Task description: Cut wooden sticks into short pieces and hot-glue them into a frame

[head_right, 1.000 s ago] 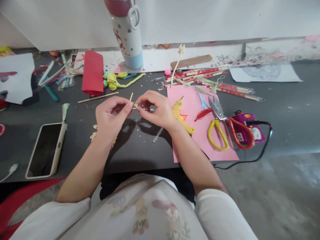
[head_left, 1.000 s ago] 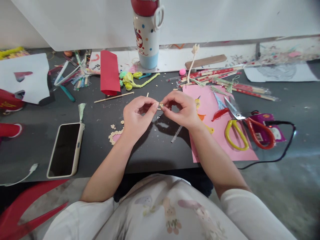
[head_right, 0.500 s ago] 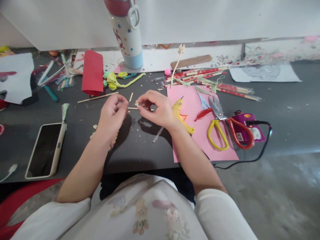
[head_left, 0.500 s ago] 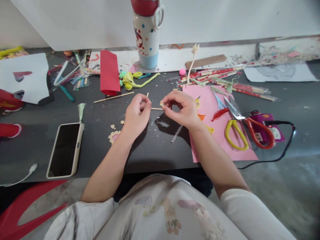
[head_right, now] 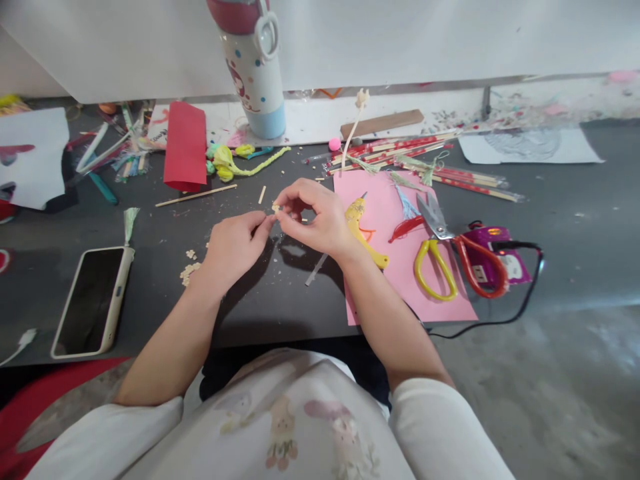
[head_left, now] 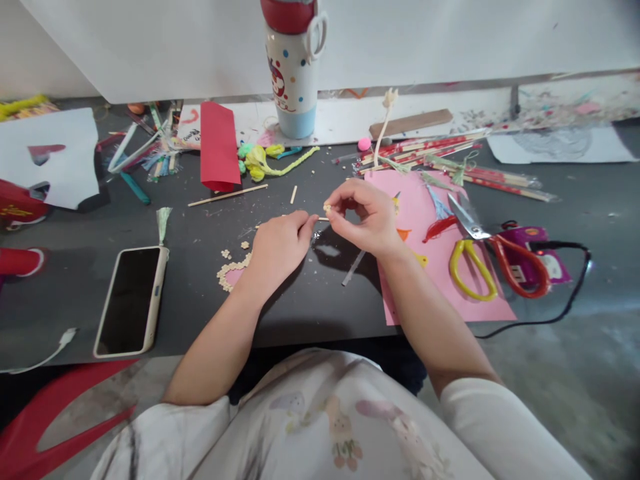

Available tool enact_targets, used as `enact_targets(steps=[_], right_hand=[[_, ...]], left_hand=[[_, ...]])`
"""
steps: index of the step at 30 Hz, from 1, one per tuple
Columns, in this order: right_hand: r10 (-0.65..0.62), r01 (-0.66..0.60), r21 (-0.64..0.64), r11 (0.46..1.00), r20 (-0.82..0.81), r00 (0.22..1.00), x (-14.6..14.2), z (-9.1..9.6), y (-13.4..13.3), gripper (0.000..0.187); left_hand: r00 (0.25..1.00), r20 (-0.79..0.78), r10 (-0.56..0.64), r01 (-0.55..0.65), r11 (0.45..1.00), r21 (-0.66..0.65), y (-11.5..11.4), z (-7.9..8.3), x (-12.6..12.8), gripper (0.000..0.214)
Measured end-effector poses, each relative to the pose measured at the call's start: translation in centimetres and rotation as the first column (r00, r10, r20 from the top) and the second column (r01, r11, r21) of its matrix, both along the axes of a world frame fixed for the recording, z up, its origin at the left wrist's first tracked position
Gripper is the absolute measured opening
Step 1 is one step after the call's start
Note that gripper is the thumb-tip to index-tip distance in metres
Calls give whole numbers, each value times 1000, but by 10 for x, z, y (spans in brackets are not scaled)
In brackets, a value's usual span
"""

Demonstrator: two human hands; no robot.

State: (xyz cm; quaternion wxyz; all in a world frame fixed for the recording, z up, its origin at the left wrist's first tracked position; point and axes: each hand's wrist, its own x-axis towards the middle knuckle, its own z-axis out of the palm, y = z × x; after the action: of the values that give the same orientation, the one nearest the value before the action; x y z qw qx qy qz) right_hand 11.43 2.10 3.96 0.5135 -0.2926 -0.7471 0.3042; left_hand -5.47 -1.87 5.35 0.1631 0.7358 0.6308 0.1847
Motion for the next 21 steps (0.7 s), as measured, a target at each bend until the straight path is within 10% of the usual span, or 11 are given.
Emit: enact_targets(steps=[21], right_hand=[[7, -8, -17, 1000, -10, 1000, -1, 2, -2, 7]], left_hand=[[974, 228, 16, -38, 995, 93, -2, 1, -1, 17]])
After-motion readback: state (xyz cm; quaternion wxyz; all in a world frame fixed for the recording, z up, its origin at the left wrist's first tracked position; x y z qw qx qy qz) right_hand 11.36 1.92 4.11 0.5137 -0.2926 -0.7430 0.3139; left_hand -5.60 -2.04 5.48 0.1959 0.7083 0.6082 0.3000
